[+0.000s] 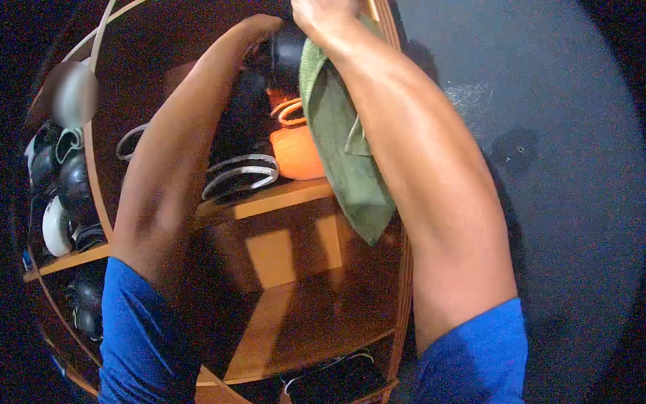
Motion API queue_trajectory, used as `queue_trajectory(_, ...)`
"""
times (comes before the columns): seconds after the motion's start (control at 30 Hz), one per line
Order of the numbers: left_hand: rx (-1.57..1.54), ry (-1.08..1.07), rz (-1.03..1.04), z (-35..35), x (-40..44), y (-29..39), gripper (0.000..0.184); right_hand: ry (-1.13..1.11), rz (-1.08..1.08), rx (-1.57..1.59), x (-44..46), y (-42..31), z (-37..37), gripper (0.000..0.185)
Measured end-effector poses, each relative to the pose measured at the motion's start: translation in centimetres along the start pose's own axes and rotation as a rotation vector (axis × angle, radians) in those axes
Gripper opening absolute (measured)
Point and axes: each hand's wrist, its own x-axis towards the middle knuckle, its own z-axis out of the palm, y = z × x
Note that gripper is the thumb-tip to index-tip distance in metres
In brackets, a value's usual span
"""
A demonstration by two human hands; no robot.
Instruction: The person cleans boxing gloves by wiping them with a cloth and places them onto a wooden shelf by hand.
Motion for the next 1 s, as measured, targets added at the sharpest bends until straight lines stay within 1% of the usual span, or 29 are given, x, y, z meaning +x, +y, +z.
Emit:
queue_trajectory(0.03,0.088,0.116,0.085,0.5,2.2,-0.7,0.025,0.029,-0.009,-0.011,0.0,-0.1,0.2,0.021)
queue_trajectory(0.07,0.123,0.178,0.110,1.0,3.3,-1.0,0.027,0.057,-0.019,-0.021,0.1,-0.2,0.4,0.022)
queue_trajectory(0.1,0.103,0.156,0.100,1.0,2.5,-0.5,0.029,0.041,0.006,-0.027,0.2,-0.4,0.6,0.021)
queue_trajectory(0.13,0.044,0.082,0.070,0.6,0.4,-0.2,0.031,0.028,0.007,-0.031,0.2,-0.4,0.6,0.021)
queue_trajectory(0.2,-0.079,-0.073,0.015,-0.7,-4.4,0.3,0.034,-0.034,-0.190,-0.041,0.4,-0.1,0.2,0.020)
queue_trajectory(0.23,-0.097,-0.137,0.006,-1.3,-5.9,0.8,0.033,-0.068,-0.225,-0.074,0.5,-0.2,-0.1,0.019)
queue_trajectory(0.3,-0.111,-0.199,0.016,-1.7,-5.1,0.5,0.033,-0.080,-0.176,-0.057,1.7,-1.0,1.3,0.019)
queue_trajectory(0.33,-0.067,-0.252,0.001,-1.2,-2.9,-0.5,0.032,-0.086,-0.144,-0.026,1.7,-2.0,0.5,0.018)
queue_trajectory(0.37,-0.022,-0.300,-0.019,-0.9,-0.8,-1.5,0.031,-0.140,-0.081,-0.265,1.3,-3.6,-0.1,0.018)
queue_trajectory(0.43,-0.026,-0.291,0.006,0.4,4.9,-4.9,0.031,-0.128,-0.038,-0.408,0.8,-4.6,-0.2,0.018)
queue_trajectory(0.47,0.004,-0.318,0.036,0.0,4.9,-5.1,0.031,-0.125,-0.016,-0.479,0.5,-5.1,-0.3,0.018)
queue_trajectory(0.53,0.063,-0.368,0.098,-0.8,4.6,-5.2,0.032,-0.012,-0.155,-0.083,0.5,-3.0,1.4,0.017)
queue_trajectory(0.57,0.215,-0.317,0.112,-1.0,4.4,-5.1,0.031,0.054,-0.143,-0.026,0.1,-2.8,1.5,0.016)
queue_trajectory(0.6,0.369,-0.267,0.125,-1.0,4.2,-5.0,0.030,0.055,-0.141,-0.026,0.0,-2.5,1.6,0.016)
queue_trajectory(0.63,0.371,-0.270,0.130,-1.1,4.3,-5.1,0.030,0.026,-0.122,-0.019,-0.5,-2.3,1.0,0.016)
queue_trajectory(0.7,0.256,-0.384,0.179,-1.3,3.8,-5.6,0.031,-0.014,-0.094,-0.006,-1.7,-1.6,0.0,0.017)
queue_trajectory(0.73,0.261,-0.390,0.179,-1.2,2.3,-4.8,0.031,-0.007,-0.105,0.069,-2.1,-1.2,-0.4,0.022)
queue_trajectory(0.77,0.041,-0.349,0.089,-0.8,0.8,-3.9,0.035,0.001,-0.117,0.141,-2.4,-0.9,-0.8,0.029)
queue_trajectory(0.8,-0.178,-0.306,-0.004,-0.8,-0.2,-3.2,0.039,-0.002,-0.114,0.143,-2.8,-0.9,-1.8,0.029)
queue_trajectory(0.83,-0.175,-0.308,-0.003,-1.2,-0.6,-3.0,0.039,-0.001,0.025,0.082,-3.4,-1.3,-3.2,0.038)
queue_trajectory(0.87,-0.293,-0.273,-0.054,-1.7,-0.8,-2.7,0.046,-0.146,0.050,0.083,-3.9,-1.6,-4.8,0.050)
queue_trajectory(0.93,-0.414,-0.225,-0.110,-2.0,-0.9,-2.7,0.056,-0.440,0.097,0.073,-4.8,-2.4,-8.4,0.076)
queue_trajectory(0.97,-0.651,-0.265,-0.022,-1.6,-0.6,-2.8,0.060,-0.454,0.006,0.018,-5.9,-3.1,-9.1,0.077)
queue_trajectory(1.0,-0.768,-0.285,0.016,-1.3,-1.3,-2.7,0.063,-0.469,-0.041,-0.006,-6.5,-3.4,-9.3,0.078)
